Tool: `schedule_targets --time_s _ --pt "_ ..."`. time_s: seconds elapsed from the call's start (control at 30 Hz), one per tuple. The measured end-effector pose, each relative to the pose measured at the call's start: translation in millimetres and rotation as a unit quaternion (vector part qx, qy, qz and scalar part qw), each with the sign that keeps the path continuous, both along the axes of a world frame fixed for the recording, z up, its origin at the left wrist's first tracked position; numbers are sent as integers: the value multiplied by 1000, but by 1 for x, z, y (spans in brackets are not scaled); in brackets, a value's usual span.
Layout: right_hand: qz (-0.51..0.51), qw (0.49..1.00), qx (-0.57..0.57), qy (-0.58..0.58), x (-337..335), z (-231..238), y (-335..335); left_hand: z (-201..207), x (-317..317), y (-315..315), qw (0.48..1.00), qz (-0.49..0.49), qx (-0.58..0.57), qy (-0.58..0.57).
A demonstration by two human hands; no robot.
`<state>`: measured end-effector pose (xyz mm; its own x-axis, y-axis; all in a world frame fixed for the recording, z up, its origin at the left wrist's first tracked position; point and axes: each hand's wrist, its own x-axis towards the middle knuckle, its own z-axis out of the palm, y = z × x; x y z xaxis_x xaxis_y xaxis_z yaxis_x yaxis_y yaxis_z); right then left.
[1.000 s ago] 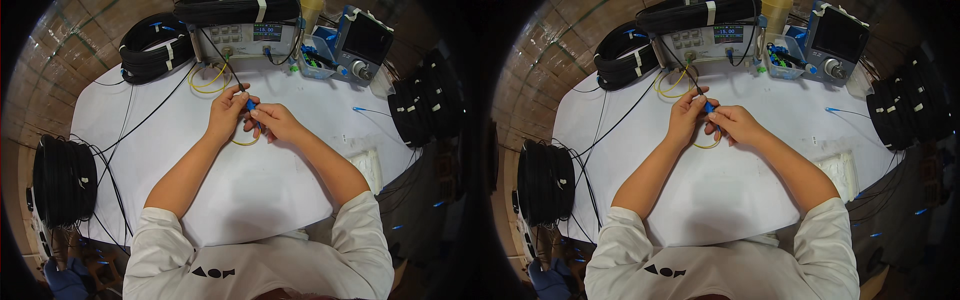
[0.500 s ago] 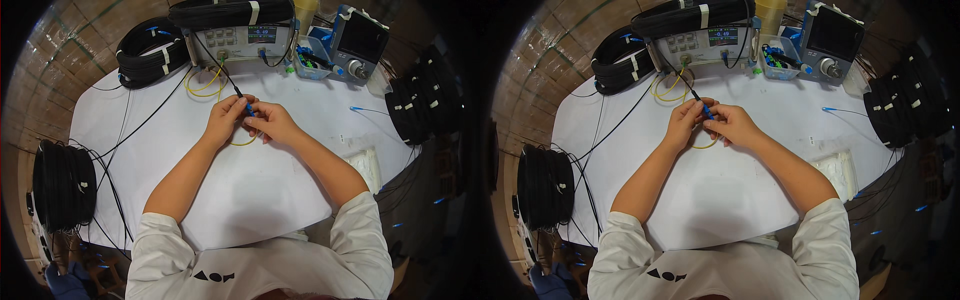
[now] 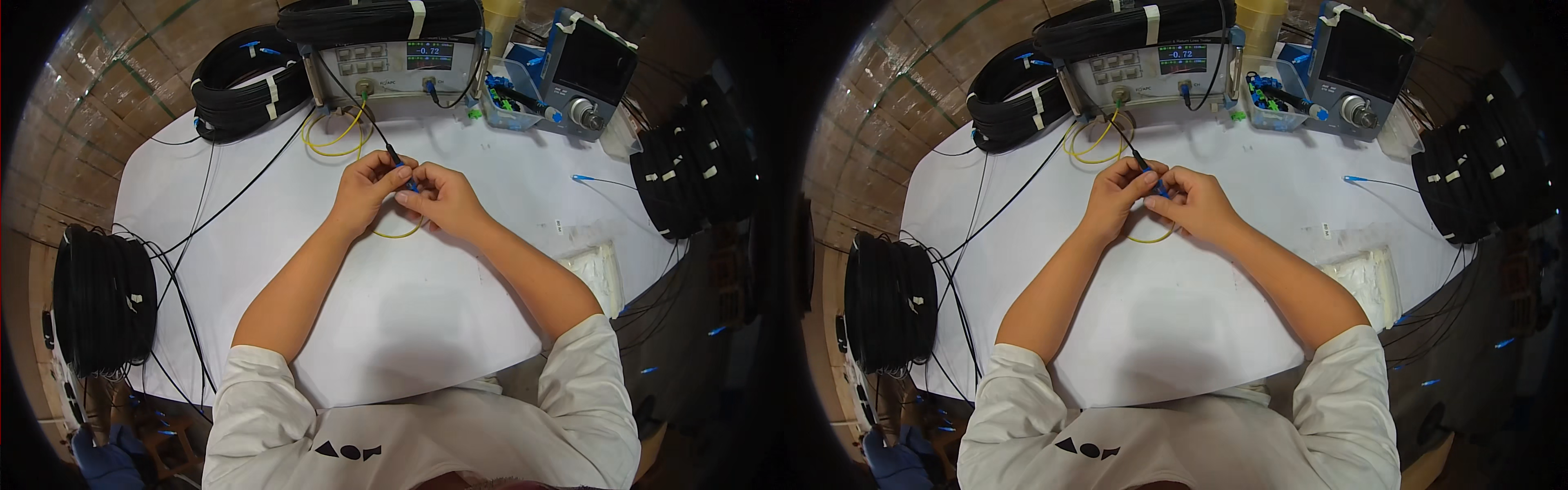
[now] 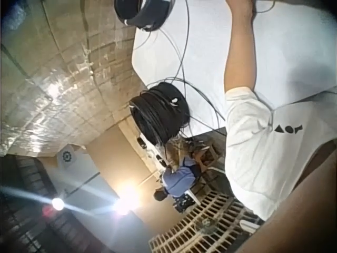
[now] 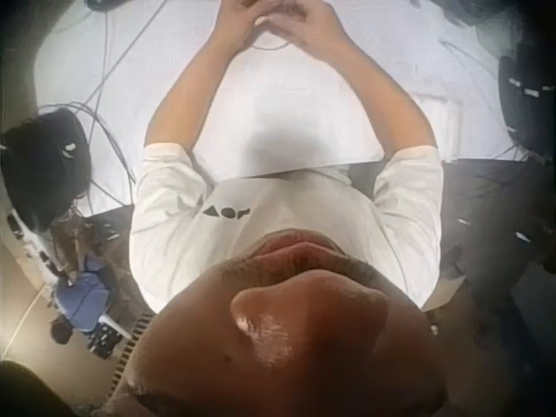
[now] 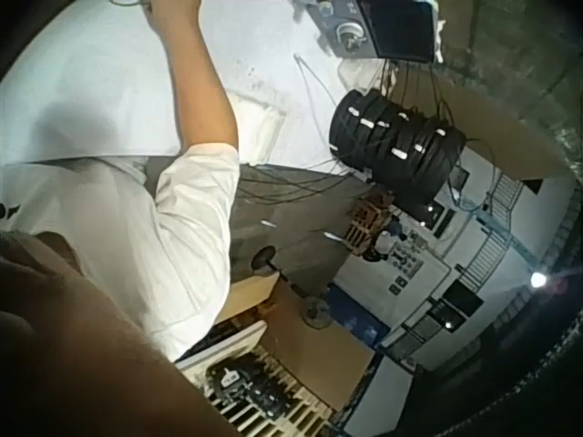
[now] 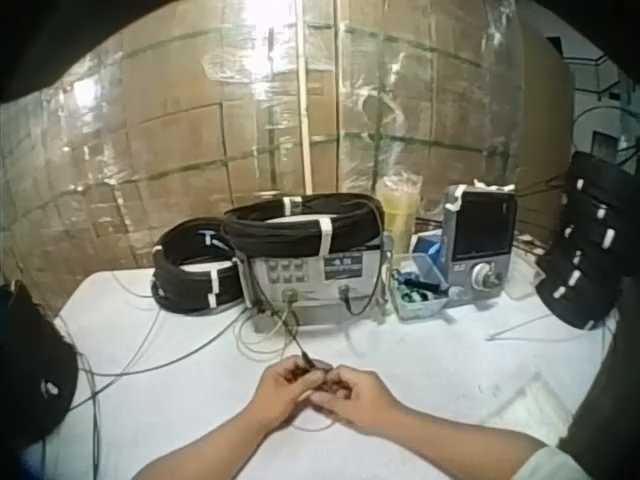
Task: Test and inspect fiber optic cable connections using electronic diagnostic equipment and a visual fault locator.
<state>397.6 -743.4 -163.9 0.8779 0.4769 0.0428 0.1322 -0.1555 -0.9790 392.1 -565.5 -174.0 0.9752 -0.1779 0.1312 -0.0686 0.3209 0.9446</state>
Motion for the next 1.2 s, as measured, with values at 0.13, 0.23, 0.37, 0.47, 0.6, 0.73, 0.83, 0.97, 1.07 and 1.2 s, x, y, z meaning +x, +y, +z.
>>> schedule_targets --time_s 0.13,0.23,0.37,0.47,0.6,0.73,0.83,0.97,1.07,1.2 --pt "22 992 60 113 3 5 -4 5 -1 6 998 -49 -21 39" --pt "28 989 83 118 6 2 -4 5 0 9 995 -91 -25 43" --pt "0 992 63 113 8 0 -3 5 -2 5 997 -70 -9 30" --pt "-6 991 53 120 9 1 -3 4 -4 2 999 -34 17 5" --pt "-4 991 58 122 8 3 -2 4 -5 1 999 -10 33 -11" --pt "-10 991 52 120 7 4 -2 5 -5 -2 1000 0 23 -1" --pt "-18 991 57 120 8 2 -4 5 -4 -5 1000 12 2 11" --pt "-37 994 50 85 2 6 0 -2 -2 2 997 72 19 26" --pt "-36 993 43 106 4 4 -1 -2 -1 0 993 105 43 35" --pt "-5 993 55 109 5 1 -3 0 -1 -3 994 106 30 23"
